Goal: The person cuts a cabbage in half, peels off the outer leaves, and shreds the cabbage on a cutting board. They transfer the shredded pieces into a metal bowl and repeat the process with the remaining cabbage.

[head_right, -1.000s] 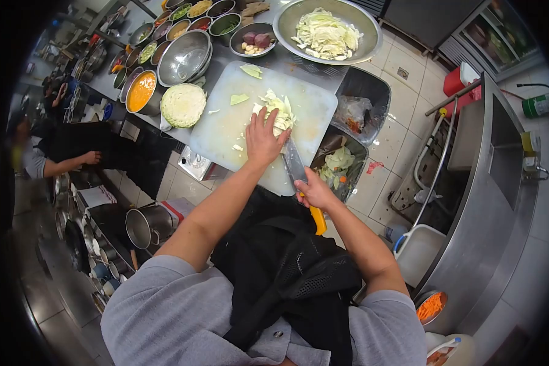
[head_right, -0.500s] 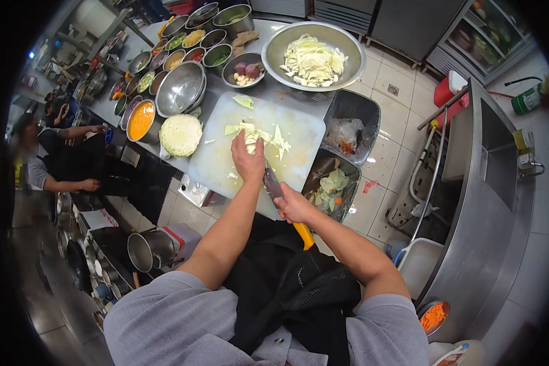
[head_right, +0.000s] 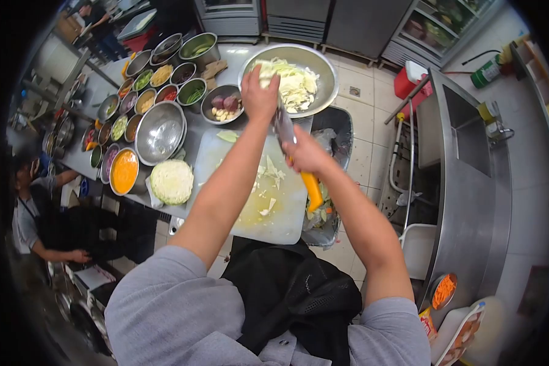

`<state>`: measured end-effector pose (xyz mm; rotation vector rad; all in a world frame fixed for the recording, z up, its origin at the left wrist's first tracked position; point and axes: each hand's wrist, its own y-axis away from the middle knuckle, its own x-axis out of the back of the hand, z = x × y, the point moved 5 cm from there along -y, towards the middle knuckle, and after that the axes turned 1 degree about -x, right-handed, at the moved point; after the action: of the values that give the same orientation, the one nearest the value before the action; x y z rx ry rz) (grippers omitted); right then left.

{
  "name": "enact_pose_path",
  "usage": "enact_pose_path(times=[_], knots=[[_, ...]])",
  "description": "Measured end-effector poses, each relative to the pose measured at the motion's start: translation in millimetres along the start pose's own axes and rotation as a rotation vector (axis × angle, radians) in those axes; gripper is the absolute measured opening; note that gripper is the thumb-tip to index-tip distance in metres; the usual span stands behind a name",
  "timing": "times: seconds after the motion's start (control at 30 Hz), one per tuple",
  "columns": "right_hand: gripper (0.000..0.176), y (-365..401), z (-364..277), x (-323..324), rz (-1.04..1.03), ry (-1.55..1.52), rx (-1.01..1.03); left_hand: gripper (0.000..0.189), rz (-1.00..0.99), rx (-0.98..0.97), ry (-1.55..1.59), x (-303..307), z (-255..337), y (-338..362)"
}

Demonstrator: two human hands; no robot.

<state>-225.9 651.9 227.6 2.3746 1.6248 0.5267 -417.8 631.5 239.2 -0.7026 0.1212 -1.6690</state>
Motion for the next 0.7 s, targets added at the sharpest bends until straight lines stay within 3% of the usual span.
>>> enact_pose_path(times=[0.07,0.13,0.17,0.23,0.33,0.43,0.47,0.5,0.57,0.6,0.63,0.7], knots=[[0.029,-4.4,-59.2,21.8,0.092,0.003,-0.078,0.068,-0.043,-0.002,0.046,-31.5,1.2,-42.2],[0.036,-50.0,-47.3,57.1,0.14,0.133,-0.117,0.073,-0.223,0.107,-0.077,-60.2,-12.1,-64.8],[0.038,-89.6,-14.2,86.8,0.173,0.345,-0.157,0.073,-0.234,0.1,-0.069,-69.1,-26.0,-74.6],[0.039,-86.0,-16.0,108.8,0.195,0.856,-0.299,0.069,-0.368,0.21,0.051,-80.8,-68.1,-97.9],[0.035,-40.7,-30.5,106.6,0.386,0.821,-0.295,0.06,-0.557,0.121,0.003,-58.9,-95.2,-110.3],[0.029,-10.7,-30.6,88.0,0.402,0.67,-0.247,0.055,-0.643,0.04,-0.021,-44.1,-103.6,-100.7],[0.029,-1.0,-26.8,82.9,0.402,0.674,-0.247,0.05,-0.596,-0.118,-0.031,-42.3,-105.4,-99.4],[0.026,9.8,-21.7,75.9,0.388,0.654,-0.178,0.05,-0.595,-0.112,-0.031,-34.2,-102.0,-93.2],[0.024,32.4,5.8,59.2,0.337,0.625,-0.133,0.037,-0.36,-0.355,0.198,21.8,-79.6,-59.2],[0.023,45.6,24.7,50.1,0.291,0.661,-0.089,0.027,-0.429,-0.29,0.195,42.1,-83.4,-42.4],[0.023,58.9,42.3,41.2,0.248,0.695,-0.037,0.026,-0.46,-0.394,0.192,62.5,-91.6,-22.6],[0.024,90.2,75.1,22.6,0.187,0.853,0.05,0.032,-0.592,-0.274,0.127,94.2,-133.7,36.3]])
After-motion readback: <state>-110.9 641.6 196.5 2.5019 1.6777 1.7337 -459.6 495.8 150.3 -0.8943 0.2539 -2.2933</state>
